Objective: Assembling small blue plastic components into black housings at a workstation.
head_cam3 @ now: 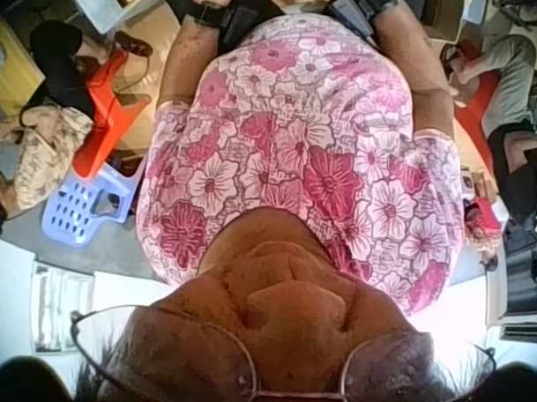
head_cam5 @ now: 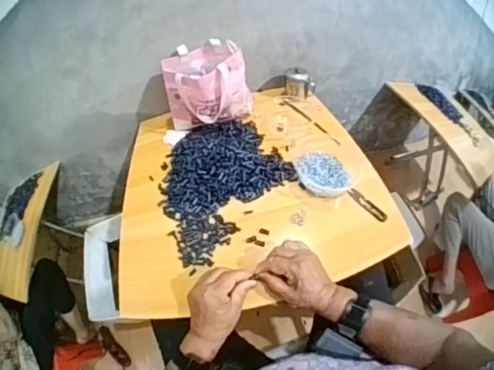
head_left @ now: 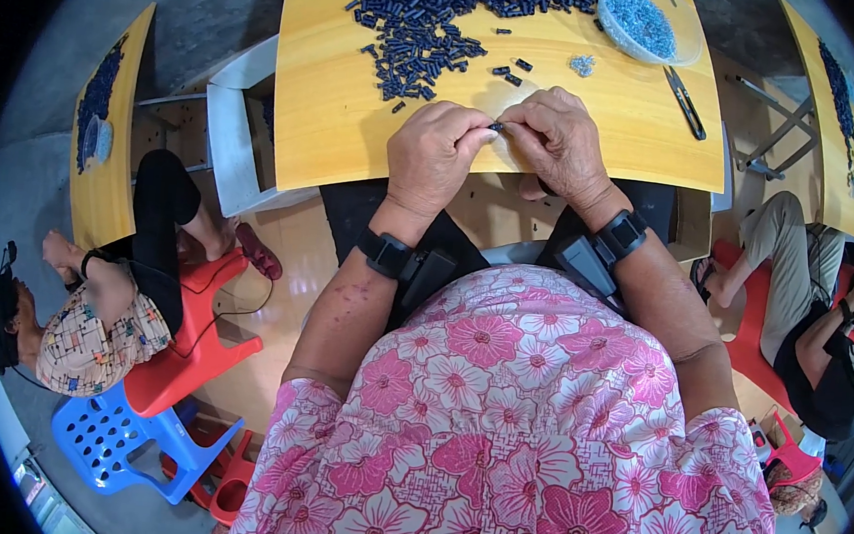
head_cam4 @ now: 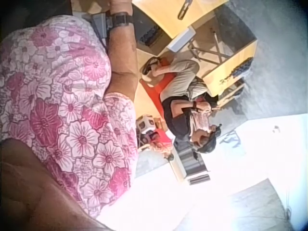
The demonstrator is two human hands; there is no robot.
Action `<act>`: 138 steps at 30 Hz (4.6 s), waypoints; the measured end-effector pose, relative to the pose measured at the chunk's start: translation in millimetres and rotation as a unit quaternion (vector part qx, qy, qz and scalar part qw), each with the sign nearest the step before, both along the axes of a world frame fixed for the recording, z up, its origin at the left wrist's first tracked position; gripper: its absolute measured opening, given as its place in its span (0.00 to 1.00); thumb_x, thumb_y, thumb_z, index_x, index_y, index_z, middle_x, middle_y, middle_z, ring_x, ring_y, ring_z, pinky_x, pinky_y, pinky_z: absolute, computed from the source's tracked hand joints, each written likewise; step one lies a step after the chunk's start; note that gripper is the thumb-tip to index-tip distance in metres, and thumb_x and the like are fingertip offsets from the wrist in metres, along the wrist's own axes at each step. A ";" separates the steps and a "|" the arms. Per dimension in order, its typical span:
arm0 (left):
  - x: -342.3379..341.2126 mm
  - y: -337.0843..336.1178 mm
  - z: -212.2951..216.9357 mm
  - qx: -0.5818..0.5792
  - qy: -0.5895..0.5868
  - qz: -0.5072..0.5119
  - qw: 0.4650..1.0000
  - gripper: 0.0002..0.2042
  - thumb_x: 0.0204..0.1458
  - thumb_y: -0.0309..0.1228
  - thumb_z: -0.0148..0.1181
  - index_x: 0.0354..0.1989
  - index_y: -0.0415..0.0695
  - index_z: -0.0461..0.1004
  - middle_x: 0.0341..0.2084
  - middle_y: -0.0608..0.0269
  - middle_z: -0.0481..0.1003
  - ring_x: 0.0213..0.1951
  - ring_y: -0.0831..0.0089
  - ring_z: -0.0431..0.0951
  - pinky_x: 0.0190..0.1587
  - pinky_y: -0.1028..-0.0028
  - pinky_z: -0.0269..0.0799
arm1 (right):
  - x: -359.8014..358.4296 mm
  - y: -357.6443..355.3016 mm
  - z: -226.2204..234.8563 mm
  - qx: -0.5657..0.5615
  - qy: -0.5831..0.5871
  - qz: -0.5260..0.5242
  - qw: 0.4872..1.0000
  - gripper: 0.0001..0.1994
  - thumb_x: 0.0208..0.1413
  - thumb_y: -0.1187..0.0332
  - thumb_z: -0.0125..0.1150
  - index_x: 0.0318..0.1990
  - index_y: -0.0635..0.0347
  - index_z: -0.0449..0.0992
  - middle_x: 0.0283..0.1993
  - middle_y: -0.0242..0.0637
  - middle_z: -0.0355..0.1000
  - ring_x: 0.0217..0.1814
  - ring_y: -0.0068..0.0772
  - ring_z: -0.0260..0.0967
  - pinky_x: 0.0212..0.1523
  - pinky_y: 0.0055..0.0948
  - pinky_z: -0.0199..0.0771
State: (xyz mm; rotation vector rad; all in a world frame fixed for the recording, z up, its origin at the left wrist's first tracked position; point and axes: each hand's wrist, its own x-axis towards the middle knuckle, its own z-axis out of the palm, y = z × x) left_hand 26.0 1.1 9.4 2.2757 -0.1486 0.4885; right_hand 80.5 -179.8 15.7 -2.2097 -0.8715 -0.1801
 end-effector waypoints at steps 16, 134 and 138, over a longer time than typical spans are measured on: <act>-0.1 1.9 4.1 0.004 -0.001 -0.025 1.000 0.04 0.45 0.28 0.67 0.29 0.44 0.79 0.25 0.62 0.76 0.29 0.63 0.76 0.32 0.68 0.72 | 0.9 1.9 1.7 0.022 -0.014 -0.001 1.000 0.02 0.47 0.69 0.64 0.29 0.54 0.80 0.29 0.33 0.74 0.35 0.41 0.70 0.39 0.37 0.70; -24.5 -14.1 11.3 -0.308 0.102 -0.022 0.946 0.07 0.58 0.28 0.59 0.34 0.36 0.74 0.26 0.61 0.75 0.27 0.77 0.73 0.32 0.76 0.71 | -13.1 4.8 37.6 -0.010 -0.121 0.038 0.992 0.11 0.43 0.76 0.61 0.37 0.57 0.71 0.35 0.40 0.68 0.41 0.47 0.66 0.46 0.42 0.67; -25.6 -15.3 9.5 -0.301 0.100 -0.017 0.948 0.06 0.57 0.27 0.59 0.33 0.36 0.74 0.26 0.61 0.75 0.26 0.77 0.73 0.31 0.76 0.71 | -14.3 4.8 39.8 -0.063 -0.151 0.049 0.985 0.12 0.42 0.74 0.60 0.38 0.58 0.70 0.36 0.41 0.67 0.43 0.47 0.64 0.47 0.41 0.67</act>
